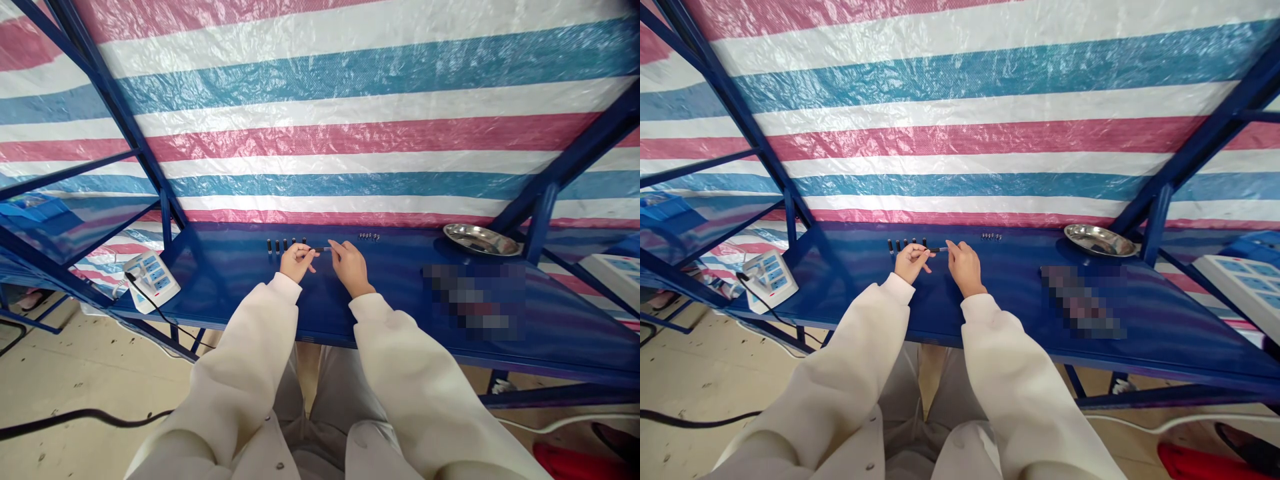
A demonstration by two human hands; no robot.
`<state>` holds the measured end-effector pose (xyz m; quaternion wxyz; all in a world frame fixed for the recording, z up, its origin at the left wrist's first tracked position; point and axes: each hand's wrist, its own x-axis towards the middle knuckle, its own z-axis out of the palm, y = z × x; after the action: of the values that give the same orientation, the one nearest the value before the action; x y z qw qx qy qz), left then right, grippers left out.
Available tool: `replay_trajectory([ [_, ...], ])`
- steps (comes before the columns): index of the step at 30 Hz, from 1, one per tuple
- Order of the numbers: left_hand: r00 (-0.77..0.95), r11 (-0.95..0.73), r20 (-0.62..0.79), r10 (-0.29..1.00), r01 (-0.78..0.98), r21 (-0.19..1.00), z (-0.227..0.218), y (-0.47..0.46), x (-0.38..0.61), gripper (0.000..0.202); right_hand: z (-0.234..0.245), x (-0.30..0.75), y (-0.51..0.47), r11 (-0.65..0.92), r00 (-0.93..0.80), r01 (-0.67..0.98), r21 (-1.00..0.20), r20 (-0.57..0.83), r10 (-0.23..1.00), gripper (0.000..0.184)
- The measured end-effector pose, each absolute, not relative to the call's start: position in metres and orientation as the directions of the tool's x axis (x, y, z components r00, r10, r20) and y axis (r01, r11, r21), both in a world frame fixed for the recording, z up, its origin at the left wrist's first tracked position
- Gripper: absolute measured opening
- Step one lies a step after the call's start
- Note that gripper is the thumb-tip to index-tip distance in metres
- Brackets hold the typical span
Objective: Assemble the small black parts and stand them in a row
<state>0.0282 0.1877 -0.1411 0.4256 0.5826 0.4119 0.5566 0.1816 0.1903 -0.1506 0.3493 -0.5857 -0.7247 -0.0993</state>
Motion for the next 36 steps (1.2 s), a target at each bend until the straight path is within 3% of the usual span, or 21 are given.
replay_trajectory([
  [8, 0.097, -0.358, 0.348, 0.932, 0.125, 0.925, -0.147, 0.187, 0.027, 0.026, -0.152, 0.177, 0.191, 0.449, -0.21, 0.856, -0.255, 0.622, 0.755, 0.036],
  [19, 0.087, -0.32, 0.315, 0.945, 0.055, 0.946, -0.147, 0.188, 0.027, 0.029, -0.146, 0.173, 0.187, 0.508, -0.298, 0.821, -0.262, 0.562, 0.772, 0.022],
  [26, 0.083, -0.342, 0.334, 0.939, 0.104, 0.934, -0.143, 0.185, 0.028, 0.03, -0.127, 0.18, 0.189, 0.478, -0.378, 0.843, -0.248, 0.359, 0.853, 0.015],
  [29, 0.015, -0.337, 0.337, 0.941, 0.094, 0.937, -0.135, 0.183, 0.028, 0.033, -0.119, 0.186, 0.2, 0.41, -0.329, 0.832, -0.374, 0.263, 0.907, 0.011],
  [34, -0.182, -0.298, 0.286, 0.941, -0.038, 0.954, -0.128, 0.185, 0.025, 0.042, -0.118, 0.195, 0.227, 0.211, -0.2, 0.627, -0.749, 0.107, 0.974, 0.01],
  [36, -0.235, -0.29, 0.262, 0.936, -0.091, 0.953, -0.127, 0.187, 0.023, 0.044, -0.126, 0.196, 0.236, 0.2, -0.177, 0.567, -0.799, 0.119, 0.977, 0.016],
])
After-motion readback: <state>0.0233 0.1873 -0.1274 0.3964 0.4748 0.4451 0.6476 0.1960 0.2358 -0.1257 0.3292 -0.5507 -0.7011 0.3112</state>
